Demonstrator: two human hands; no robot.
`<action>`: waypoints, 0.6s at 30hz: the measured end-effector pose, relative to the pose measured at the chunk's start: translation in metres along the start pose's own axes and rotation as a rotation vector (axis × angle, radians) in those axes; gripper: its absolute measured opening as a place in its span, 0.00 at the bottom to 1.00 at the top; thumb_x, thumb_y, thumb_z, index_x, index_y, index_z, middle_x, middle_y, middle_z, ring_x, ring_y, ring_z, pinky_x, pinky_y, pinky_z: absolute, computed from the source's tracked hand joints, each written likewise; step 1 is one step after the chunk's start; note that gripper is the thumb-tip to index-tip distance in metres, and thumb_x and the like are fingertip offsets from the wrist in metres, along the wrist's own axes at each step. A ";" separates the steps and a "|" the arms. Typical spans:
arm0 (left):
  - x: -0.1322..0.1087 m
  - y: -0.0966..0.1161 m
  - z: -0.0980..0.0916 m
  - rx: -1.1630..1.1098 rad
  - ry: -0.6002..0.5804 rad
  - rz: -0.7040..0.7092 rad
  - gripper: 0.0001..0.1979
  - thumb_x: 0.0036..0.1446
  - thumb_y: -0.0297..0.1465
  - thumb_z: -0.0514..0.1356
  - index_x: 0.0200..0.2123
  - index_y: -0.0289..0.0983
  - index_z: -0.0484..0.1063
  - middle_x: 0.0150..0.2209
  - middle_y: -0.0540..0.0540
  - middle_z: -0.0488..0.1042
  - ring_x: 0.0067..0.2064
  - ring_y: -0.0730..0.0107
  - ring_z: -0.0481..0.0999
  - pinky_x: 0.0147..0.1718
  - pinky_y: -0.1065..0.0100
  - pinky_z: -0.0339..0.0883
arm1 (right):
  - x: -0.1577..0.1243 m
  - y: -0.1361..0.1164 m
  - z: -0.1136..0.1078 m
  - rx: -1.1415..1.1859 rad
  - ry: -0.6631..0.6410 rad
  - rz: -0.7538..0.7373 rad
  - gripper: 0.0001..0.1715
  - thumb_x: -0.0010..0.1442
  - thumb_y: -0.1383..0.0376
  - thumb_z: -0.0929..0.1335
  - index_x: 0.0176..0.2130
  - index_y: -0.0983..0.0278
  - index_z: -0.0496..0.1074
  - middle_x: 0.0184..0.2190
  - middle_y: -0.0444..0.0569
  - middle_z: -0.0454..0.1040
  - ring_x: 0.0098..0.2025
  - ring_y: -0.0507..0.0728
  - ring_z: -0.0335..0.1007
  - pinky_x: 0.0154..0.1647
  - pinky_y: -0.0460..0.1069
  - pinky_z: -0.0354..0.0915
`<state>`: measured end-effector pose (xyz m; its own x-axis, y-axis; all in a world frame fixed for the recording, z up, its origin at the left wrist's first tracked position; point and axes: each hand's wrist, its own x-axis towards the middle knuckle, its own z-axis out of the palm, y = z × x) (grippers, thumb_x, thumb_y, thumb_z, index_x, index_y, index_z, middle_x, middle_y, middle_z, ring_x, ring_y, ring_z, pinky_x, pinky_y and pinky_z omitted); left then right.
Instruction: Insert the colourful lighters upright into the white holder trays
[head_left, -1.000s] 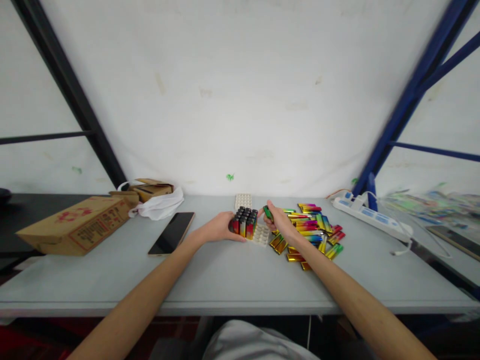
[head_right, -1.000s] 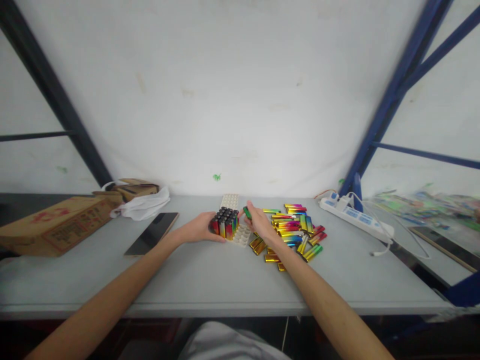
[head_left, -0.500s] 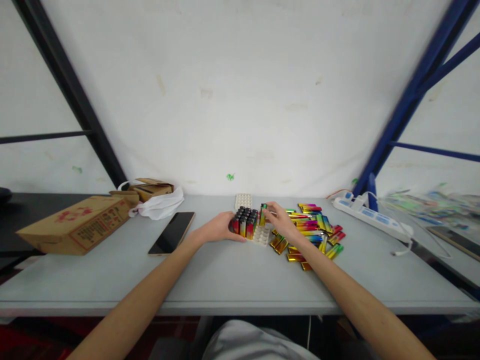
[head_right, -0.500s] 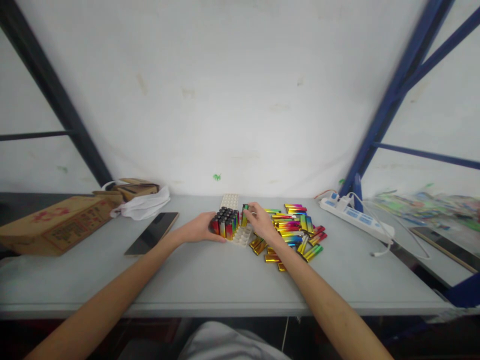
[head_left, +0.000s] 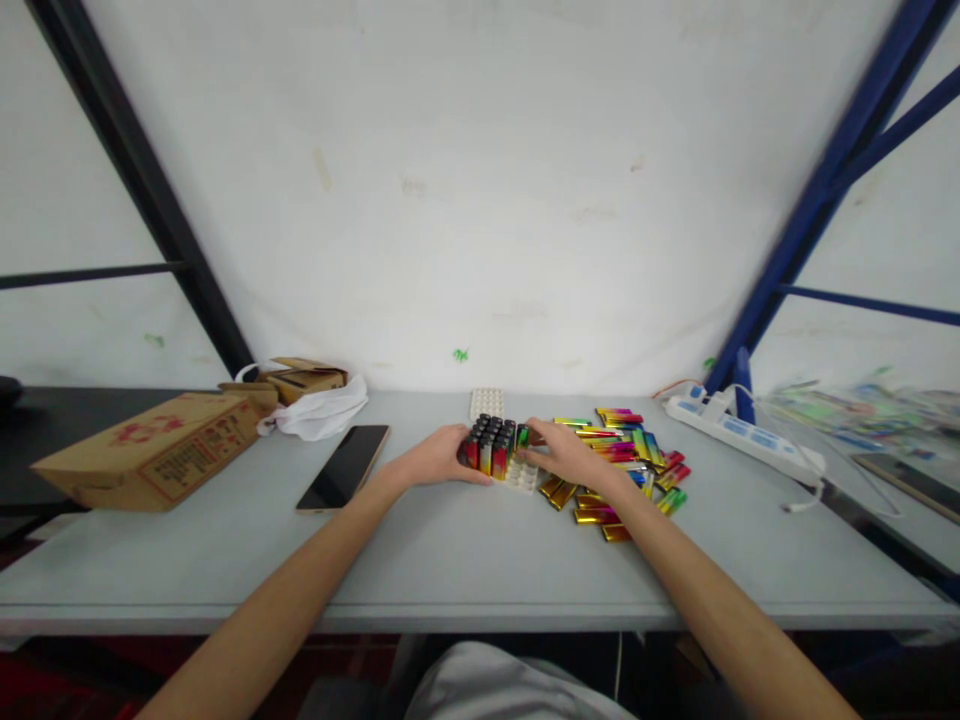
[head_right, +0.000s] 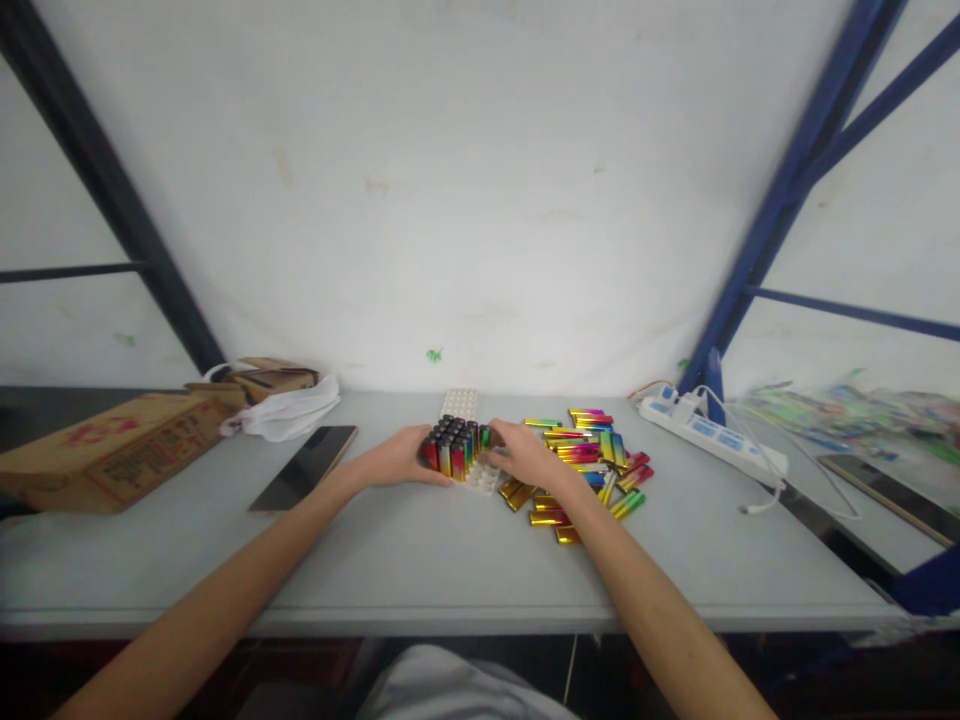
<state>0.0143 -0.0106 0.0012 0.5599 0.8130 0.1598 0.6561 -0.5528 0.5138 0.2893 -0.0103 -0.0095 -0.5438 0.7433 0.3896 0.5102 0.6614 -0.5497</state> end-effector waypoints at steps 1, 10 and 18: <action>0.000 0.000 0.000 -0.004 -0.004 0.004 0.35 0.42 0.55 0.72 0.46 0.36 0.77 0.44 0.43 0.81 0.44 0.51 0.78 0.43 0.62 0.70 | -0.001 0.000 -0.004 -0.019 -0.010 -0.019 0.10 0.65 0.59 0.70 0.43 0.63 0.71 0.40 0.52 0.78 0.41 0.60 0.76 0.46 0.54 0.69; 0.000 0.000 0.000 0.038 -0.007 -0.022 0.36 0.41 0.57 0.71 0.44 0.35 0.76 0.43 0.41 0.80 0.43 0.50 0.78 0.42 0.61 0.69 | -0.013 0.048 -0.038 -0.488 0.068 0.173 0.19 0.70 0.68 0.62 0.55 0.71 0.73 0.52 0.65 0.76 0.56 0.65 0.72 0.60 0.58 0.63; 0.000 0.001 -0.001 0.055 -0.021 -0.024 0.37 0.41 0.59 0.70 0.44 0.35 0.76 0.43 0.41 0.79 0.42 0.50 0.78 0.41 0.62 0.69 | -0.014 0.072 -0.045 -0.632 -0.093 0.378 0.22 0.71 0.67 0.62 0.58 0.73 0.73 0.53 0.66 0.77 0.56 0.65 0.75 0.59 0.54 0.63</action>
<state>0.0145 -0.0104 0.0023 0.5538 0.8224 0.1304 0.6958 -0.5430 0.4700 0.3636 0.0319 -0.0214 -0.2950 0.9387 0.1784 0.9447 0.3145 -0.0931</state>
